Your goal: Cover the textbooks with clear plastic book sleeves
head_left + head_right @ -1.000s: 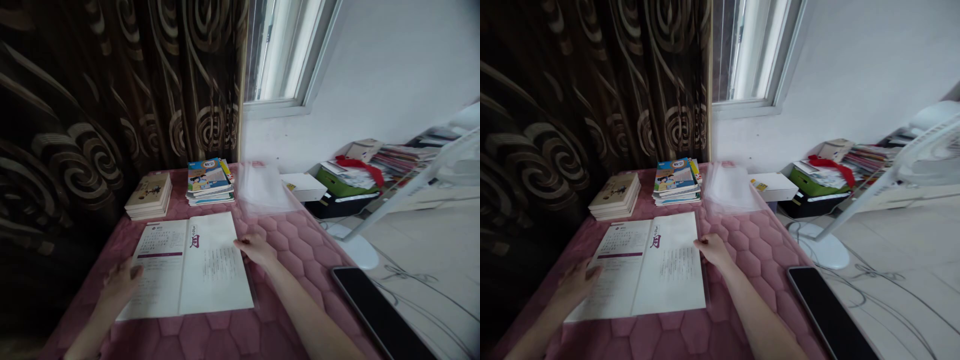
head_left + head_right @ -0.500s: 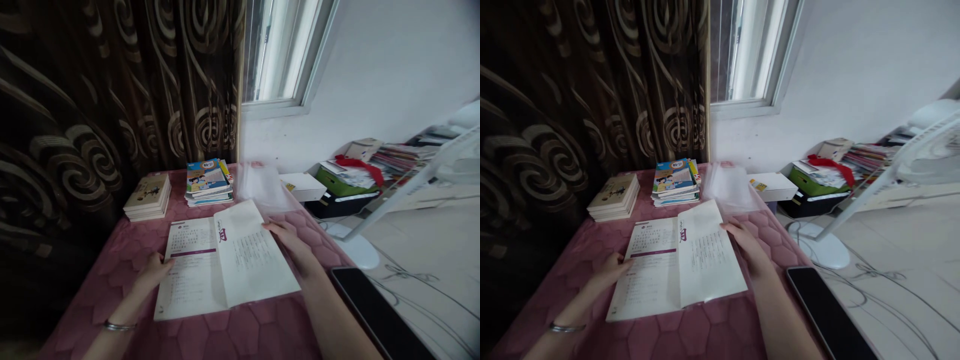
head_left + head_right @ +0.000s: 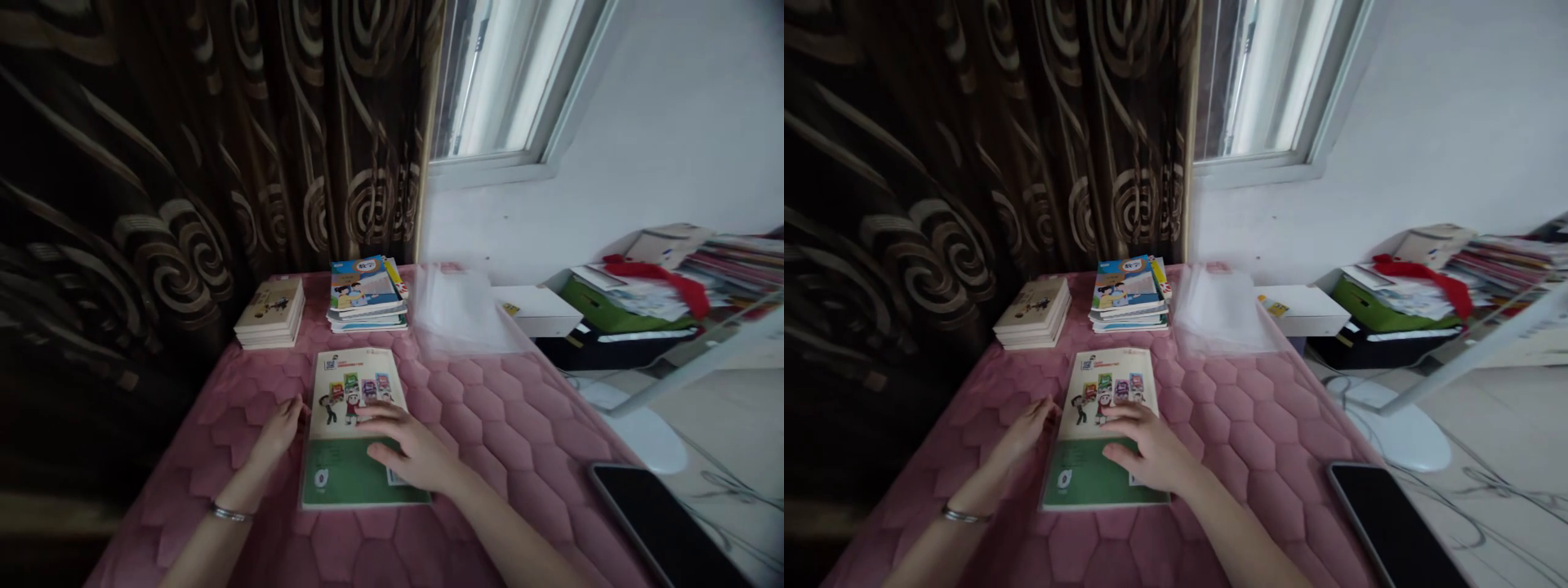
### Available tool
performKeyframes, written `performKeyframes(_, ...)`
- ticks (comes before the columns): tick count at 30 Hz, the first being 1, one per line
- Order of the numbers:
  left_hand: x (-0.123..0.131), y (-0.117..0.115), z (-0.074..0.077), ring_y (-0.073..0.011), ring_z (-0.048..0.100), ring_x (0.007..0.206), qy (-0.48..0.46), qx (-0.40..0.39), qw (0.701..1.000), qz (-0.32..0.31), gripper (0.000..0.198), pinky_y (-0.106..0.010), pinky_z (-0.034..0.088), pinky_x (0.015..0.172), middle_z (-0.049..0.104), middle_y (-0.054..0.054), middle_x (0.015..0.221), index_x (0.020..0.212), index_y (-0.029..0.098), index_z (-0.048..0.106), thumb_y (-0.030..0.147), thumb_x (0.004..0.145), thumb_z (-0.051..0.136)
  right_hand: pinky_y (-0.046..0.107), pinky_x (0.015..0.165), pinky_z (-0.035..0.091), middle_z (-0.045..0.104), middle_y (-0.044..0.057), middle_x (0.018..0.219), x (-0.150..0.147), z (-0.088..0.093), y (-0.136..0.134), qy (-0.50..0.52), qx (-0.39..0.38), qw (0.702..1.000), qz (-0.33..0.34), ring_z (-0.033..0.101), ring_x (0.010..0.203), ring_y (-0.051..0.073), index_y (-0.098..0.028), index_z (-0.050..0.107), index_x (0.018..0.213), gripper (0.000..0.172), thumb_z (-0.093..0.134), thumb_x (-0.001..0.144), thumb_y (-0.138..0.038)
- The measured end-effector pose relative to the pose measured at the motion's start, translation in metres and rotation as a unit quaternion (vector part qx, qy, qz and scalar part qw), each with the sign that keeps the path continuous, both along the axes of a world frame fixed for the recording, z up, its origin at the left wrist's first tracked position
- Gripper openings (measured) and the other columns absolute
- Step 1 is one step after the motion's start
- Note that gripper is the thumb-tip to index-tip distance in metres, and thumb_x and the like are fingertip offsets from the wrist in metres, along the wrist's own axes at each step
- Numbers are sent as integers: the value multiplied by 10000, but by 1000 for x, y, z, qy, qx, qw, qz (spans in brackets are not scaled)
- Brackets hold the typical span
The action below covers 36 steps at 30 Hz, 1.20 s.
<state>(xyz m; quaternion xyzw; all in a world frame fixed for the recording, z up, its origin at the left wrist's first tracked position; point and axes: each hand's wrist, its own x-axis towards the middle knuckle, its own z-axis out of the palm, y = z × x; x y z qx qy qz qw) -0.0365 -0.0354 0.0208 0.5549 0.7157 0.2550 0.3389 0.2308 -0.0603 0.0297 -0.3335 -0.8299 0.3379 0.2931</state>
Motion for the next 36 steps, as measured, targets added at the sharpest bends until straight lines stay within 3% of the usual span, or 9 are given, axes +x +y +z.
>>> performKeyframes(2,-1,-1,-3,-218,667,807,-13,-2,1000,-2,463,-304,501,710,717,-96,859,739,200,582,543,858,295,451,1127,314,566,56,1370,-2,-4,0,-66,35,997,-2,417,1338,239,-270,663,1195,348,552,904,-425)
performKeyframes(7,3,-3,-7,-217,643,796,32,7,999,3,253,-283,449,693,708,-46,789,715,197,594,445,740,551,561,1176,131,449,54,1478,-7,-8,1,-186,67,980,21,291,1417,286,-279,545,1346,521,585,871,-490)
performKeyframes(11,5,-4,-9,-210,644,788,62,16,998,17,180,-271,432,671,695,-33,755,707,199,606,375,735,583,592,1171,59,305,44,1556,-8,-12,-1,-229,65,970,47,184,1453,298,-314,400,1447,667,587,848,-542)
performKeyframes(16,3,1,-13,-191,639,740,38,-1,999,30,155,-260,441,630,688,-39,744,721,177,619,328,751,603,583,1176,47,231,35,1582,-7,-23,0,-251,79,963,58,121,1467,287,-310,318,1485,697,531,875,-571)
performKeyframes(22,3,5,-12,-132,622,652,0,-18,998,53,170,-214,452,564,679,-30,814,872,159,610,192,717,671,613,1163,46,178,60,1588,-8,-35,-2,-263,140,953,56,82,1468,309,-271,244,1513,672,397,936,-579)
performKeyframes(27,5,5,-9,-107,592,577,-53,-35,996,63,160,-197,439,548,631,30,656,768,178,598,155,678,729,616,1161,80,205,63,1580,-9,-37,-3,-276,157,947,49,117,1463,315,-269,255,1509,677,442,927,-560)
performKeyframes(36,4,9,5,-61,494,435,-225,-97,967,66,203,-187,407,472,575,50,528,687,143,612,200,628,798,568,1177,84,210,46,1584,-8,-23,0,-258,67,962,65,133,1466,278,-304,307,1489,668,524,897,-524)
